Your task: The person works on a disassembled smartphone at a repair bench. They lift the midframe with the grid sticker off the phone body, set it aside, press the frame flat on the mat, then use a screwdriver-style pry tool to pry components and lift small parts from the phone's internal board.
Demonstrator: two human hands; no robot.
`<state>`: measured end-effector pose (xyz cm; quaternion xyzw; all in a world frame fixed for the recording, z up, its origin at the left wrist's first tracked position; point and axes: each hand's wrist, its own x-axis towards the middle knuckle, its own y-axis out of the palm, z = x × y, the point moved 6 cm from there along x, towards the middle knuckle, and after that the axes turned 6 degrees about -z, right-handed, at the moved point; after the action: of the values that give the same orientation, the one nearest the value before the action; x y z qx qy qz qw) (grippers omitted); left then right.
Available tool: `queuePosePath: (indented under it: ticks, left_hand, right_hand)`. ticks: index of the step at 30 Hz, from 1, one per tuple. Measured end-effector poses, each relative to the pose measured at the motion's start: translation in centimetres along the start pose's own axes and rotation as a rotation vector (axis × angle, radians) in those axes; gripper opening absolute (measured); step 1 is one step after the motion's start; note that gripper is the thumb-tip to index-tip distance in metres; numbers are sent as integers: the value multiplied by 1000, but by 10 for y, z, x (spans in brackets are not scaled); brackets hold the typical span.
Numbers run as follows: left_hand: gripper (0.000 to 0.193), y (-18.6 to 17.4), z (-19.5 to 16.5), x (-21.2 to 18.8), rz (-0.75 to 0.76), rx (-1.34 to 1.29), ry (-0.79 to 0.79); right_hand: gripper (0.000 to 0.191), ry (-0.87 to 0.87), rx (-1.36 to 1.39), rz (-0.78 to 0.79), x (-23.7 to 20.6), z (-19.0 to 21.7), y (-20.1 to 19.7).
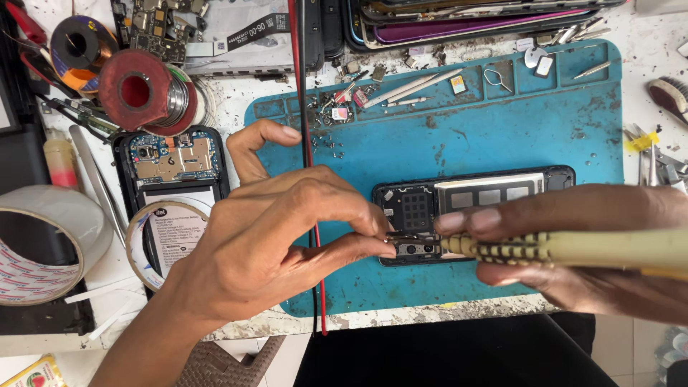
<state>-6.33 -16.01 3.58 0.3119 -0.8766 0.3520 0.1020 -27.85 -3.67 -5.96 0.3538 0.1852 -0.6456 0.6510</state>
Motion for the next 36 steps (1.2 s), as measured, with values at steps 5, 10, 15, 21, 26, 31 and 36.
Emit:
queuePosePath:
  ticks: [5,10,15,21,26,31,36]
  left_hand:
    - [33,4,10,-2,-13,-95,-173]
    - [36,0,14,-4,-28,-55,-245]
    - [34,-2,8,-2,-58,-26,-128]
    - [32,-7,3,0,-74,-40,-72]
    - [31,-6,2,1,-74,-55,-75]
    - [33,-5,3,0,-77,-53,-104]
    - [34,-4,6,-1,-66,-12,-149]
  right_hand:
    - [43,-336,-506,18,-18,41,18]
    - [55,-833,-861,212,-38,42,30]
    - [29,-611,-116,147,-16,12,7]
    - [36,317,450,-107,-1,-62,-35]
    - [34,-382,-23,154,-18,-41,-37]
    - [36,-577,-249,261,-35,-9,-14]
    - [48,-701,-752,225,-35,22,8]
